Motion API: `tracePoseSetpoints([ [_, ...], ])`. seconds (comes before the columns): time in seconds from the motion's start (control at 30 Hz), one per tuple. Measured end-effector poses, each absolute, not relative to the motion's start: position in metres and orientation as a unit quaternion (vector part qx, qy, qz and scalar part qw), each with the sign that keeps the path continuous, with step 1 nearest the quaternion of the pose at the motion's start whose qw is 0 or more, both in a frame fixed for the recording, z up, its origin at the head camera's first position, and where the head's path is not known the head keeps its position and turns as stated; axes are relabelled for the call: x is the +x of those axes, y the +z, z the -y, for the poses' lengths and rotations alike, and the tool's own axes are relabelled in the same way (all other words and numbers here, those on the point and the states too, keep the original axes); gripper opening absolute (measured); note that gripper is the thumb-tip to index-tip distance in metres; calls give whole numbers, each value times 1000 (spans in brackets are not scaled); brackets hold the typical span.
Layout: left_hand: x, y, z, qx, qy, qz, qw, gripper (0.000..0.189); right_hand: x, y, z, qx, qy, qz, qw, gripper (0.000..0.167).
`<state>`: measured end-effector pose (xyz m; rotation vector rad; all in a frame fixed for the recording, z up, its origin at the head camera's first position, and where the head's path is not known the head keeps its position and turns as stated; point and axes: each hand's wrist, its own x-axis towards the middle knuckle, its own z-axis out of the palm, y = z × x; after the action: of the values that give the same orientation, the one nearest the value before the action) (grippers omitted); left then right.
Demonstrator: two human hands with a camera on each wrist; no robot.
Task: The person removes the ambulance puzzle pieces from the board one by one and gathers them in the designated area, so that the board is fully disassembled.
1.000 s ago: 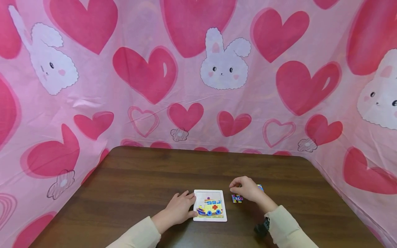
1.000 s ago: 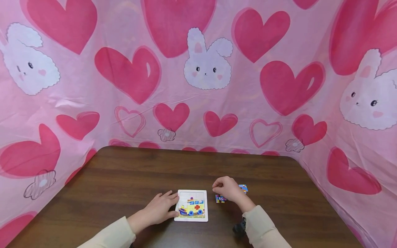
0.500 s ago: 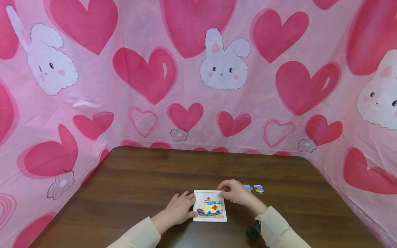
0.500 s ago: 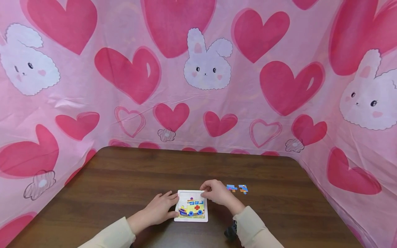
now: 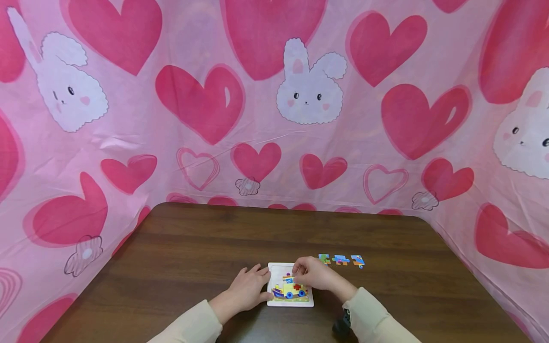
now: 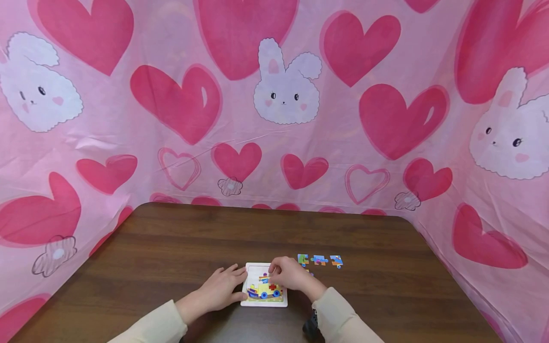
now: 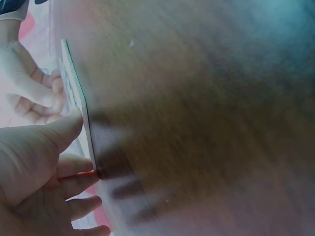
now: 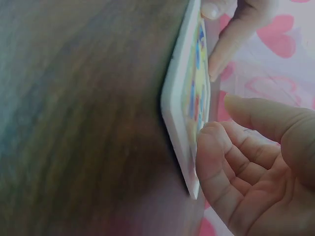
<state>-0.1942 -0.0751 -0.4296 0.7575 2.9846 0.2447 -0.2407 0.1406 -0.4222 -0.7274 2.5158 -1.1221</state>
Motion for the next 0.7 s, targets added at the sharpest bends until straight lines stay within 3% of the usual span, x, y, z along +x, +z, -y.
tracePoseSetpoints([
  [0.7, -192, -427, 76, 252, 79, -964, 20, 57, -242, -427, -134, -229, -363, -889, 158, 12],
])
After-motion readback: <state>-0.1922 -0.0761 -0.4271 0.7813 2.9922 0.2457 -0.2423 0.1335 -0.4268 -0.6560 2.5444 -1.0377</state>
